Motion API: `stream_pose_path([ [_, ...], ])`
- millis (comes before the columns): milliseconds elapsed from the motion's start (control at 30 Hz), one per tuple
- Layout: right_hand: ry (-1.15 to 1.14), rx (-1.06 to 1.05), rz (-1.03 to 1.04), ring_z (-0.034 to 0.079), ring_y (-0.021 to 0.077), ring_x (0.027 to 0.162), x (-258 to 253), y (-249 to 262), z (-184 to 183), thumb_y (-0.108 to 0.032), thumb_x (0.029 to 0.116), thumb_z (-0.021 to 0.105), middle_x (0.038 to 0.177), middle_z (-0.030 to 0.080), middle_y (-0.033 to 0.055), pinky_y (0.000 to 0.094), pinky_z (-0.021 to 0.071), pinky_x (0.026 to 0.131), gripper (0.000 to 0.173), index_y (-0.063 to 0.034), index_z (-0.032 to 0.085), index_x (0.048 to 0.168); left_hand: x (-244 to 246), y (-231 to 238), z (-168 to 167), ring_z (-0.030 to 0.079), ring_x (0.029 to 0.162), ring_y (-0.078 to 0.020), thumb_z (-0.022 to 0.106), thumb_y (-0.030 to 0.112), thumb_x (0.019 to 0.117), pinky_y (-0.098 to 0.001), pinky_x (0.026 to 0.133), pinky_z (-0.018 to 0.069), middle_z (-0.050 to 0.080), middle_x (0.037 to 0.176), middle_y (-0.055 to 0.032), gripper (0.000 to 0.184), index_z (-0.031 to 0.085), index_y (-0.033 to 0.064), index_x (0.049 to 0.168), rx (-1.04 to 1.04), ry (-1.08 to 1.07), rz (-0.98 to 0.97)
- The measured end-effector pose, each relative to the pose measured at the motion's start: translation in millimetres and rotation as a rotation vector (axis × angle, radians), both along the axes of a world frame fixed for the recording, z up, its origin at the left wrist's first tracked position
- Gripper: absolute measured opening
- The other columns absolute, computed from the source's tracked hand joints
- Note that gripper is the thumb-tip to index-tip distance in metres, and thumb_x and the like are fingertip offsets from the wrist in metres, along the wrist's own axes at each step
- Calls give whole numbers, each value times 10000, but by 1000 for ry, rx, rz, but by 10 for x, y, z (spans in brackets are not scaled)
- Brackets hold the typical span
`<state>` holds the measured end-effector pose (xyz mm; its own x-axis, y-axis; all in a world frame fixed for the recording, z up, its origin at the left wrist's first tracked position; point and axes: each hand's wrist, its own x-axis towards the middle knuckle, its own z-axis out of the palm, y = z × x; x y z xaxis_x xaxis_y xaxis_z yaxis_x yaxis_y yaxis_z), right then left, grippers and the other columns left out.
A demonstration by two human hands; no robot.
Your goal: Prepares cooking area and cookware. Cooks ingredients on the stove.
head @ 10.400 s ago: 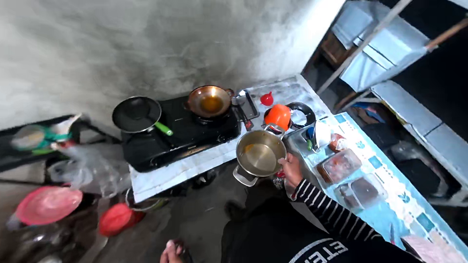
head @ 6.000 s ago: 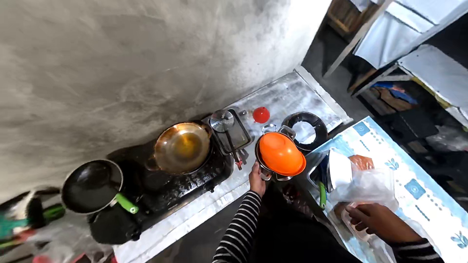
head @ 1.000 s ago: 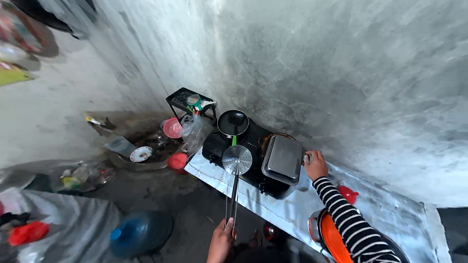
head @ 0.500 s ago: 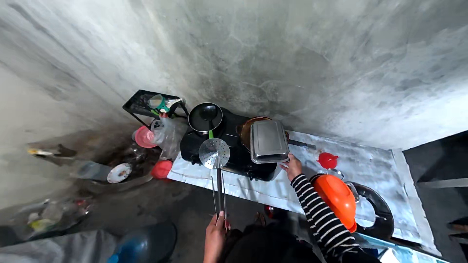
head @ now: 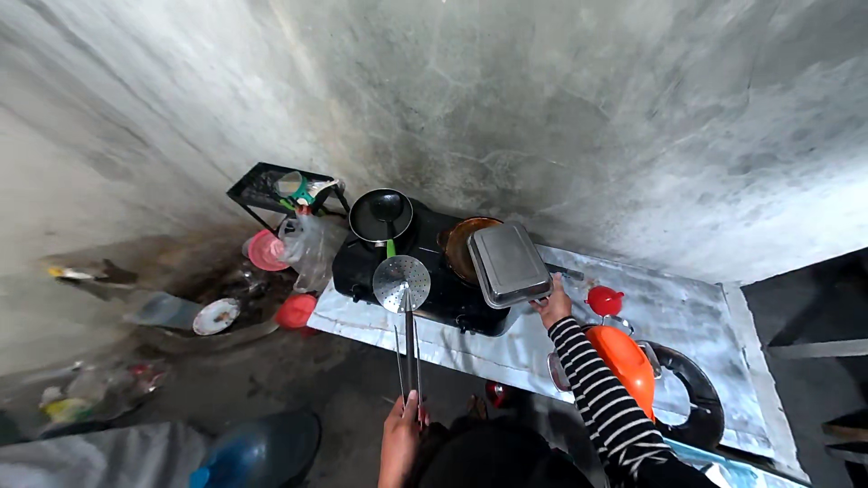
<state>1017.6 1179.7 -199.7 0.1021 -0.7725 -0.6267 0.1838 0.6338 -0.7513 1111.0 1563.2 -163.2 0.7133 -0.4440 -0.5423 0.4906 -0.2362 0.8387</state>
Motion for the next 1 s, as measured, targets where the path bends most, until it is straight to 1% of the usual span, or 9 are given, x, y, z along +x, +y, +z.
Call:
stream_pose_path([
  [100,87,-91,-35,605,359,1243,-35,46,15,-598,1062,408,1473,513,215,544,559,947,701,-54,420,1504,-22,-26,46,484,476,-43,379,230,1115,-194,438,409,568,618,20,331,625,21,1039,-22,4,18],
  [233,499,-769,-104,607,293,1190,-103,334,305,-279,1075,526,1350,570,246,401,538,977,470,55,492,1404,30,-106,178,488,491,-55,375,249,1118,-205,448,413,568,637,13,337,619,43,1011,-44,3,7],
  [333,457,-1045,278,635,287,1159,38,822,615,-220,1058,520,1258,649,225,418,543,985,346,59,651,1216,150,-215,263,493,490,-76,376,277,1123,-222,432,404,590,664,-7,349,615,46,1017,-36,-11,-36],
  [467,156,-742,1067,713,169,1068,567,1391,617,-316,1097,428,1262,711,74,380,618,851,408,-66,635,1344,421,-508,402,499,485,-99,384,283,1121,-243,427,435,604,706,-30,361,591,14,1244,-65,-61,-101],
  [533,53,-544,1177,715,206,1075,898,1584,615,-359,1106,423,1284,690,109,415,629,852,462,-60,568,1428,626,-696,459,589,538,-152,369,279,1127,-304,499,540,622,742,-65,351,546,0,1247,-55,-105,-142],
  [600,3,-423,1082,711,215,1014,1220,1684,644,-408,1105,432,1202,689,151,411,619,856,501,-21,587,1383,822,-857,527,643,571,-184,350,268,1135,-338,541,588,656,779,-94,366,530,0,1306,-69,-95,-157],
  [767,-198,-286,832,703,171,810,1844,1629,996,-363,1115,431,1108,732,116,295,577,641,441,-42,565,1387,1193,-941,695,703,679,-191,339,211,1132,-348,649,628,704,871,-104,361,515,-7,1359,-201,-124,-204],
  [867,-191,-360,786,710,205,816,2165,1570,1131,-300,1119,427,1087,708,135,350,620,692,413,-30,547,1407,1453,-952,661,718,798,-159,360,189,1115,-353,749,631,723,964,-82,370,542,18,1388,-238,-245,-199],
  [1000,25,-521,663,647,168,674,2751,1426,1056,-249,1106,473,943,658,98,322,592,604,382,-39,564,1411,1851,-941,459,698,864,-151,361,192,1117,-342,784,613,703,1076,-92,367,563,26,1375,-261,-317,-60],
])
